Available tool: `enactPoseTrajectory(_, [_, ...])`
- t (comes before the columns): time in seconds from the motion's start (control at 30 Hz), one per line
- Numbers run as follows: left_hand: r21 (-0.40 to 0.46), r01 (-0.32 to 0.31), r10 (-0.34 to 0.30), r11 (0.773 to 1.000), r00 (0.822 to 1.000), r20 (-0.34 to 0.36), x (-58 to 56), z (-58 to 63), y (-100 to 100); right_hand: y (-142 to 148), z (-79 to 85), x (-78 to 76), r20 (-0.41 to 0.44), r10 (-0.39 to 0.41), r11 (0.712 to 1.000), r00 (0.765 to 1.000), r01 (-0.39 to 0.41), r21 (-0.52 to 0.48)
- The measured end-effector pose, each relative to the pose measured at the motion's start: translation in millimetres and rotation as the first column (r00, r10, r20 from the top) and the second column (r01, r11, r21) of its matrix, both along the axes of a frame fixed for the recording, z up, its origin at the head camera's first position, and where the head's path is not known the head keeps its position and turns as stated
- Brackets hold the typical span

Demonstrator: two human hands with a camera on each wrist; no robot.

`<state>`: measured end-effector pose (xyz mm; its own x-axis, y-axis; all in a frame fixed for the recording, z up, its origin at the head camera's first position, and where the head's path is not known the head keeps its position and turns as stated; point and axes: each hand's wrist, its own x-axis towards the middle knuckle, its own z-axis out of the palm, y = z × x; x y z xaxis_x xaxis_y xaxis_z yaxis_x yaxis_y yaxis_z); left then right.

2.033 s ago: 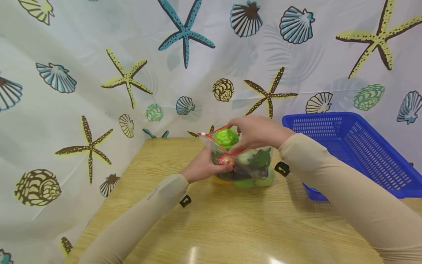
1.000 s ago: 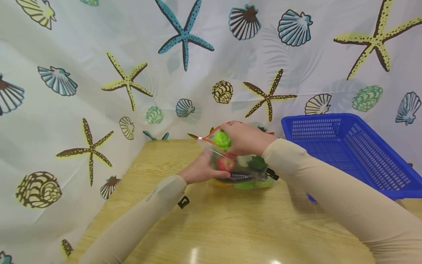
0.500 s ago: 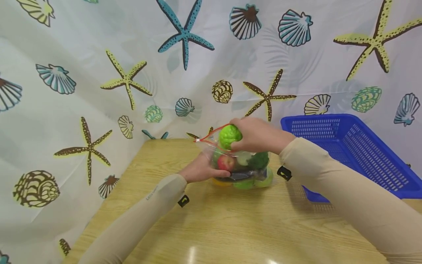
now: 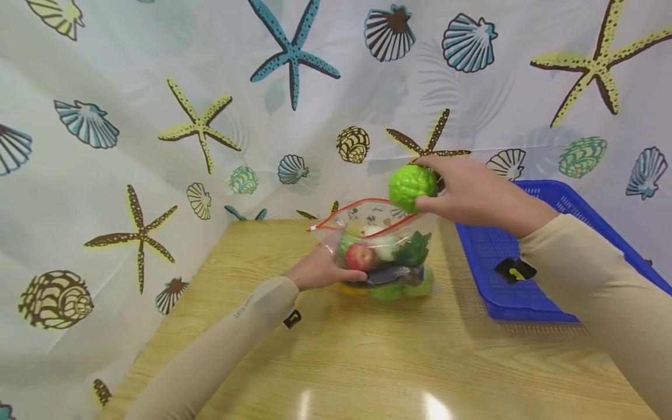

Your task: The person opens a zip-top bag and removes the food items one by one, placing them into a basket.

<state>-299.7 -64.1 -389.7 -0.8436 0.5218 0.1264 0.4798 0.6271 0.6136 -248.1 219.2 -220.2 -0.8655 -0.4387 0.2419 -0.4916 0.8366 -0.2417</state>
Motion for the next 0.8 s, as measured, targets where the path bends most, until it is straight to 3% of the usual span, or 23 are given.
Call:
enactPoseTrajectory(0.23, [-0.055,-0.056,0.057,0.997,0.998,0.011,1.7,-2.8,-0.3,55.1,-10.6,-3.3,0.005,-0.097,0.994,0.995,0.096,0.046])
enactPoseTrajectory(0.47, [-0.125,-0.066,0.066,0.990,0.998,-0.005,2.8,-1.5,0.6,103.0,-41.0,-17.5,0.052,-0.208,0.945,0.977,0.187,0.269])
enactPoseTrajectory(0.57, [-0.128,-0.063,0.063,0.990,0.998,0.001,3.3,-1.6,1.5,121.4,-57.0,-21.0,0.091,-0.233,0.929,0.968,0.194,0.315])
enactPoseTrajectory(0.8, [-0.133,-0.066,0.069,0.989,0.998,0.014,3.1,-0.3,1.6,142.9,-86.2,-25.9,0.202,-0.245,0.925,0.948,0.166,0.341])
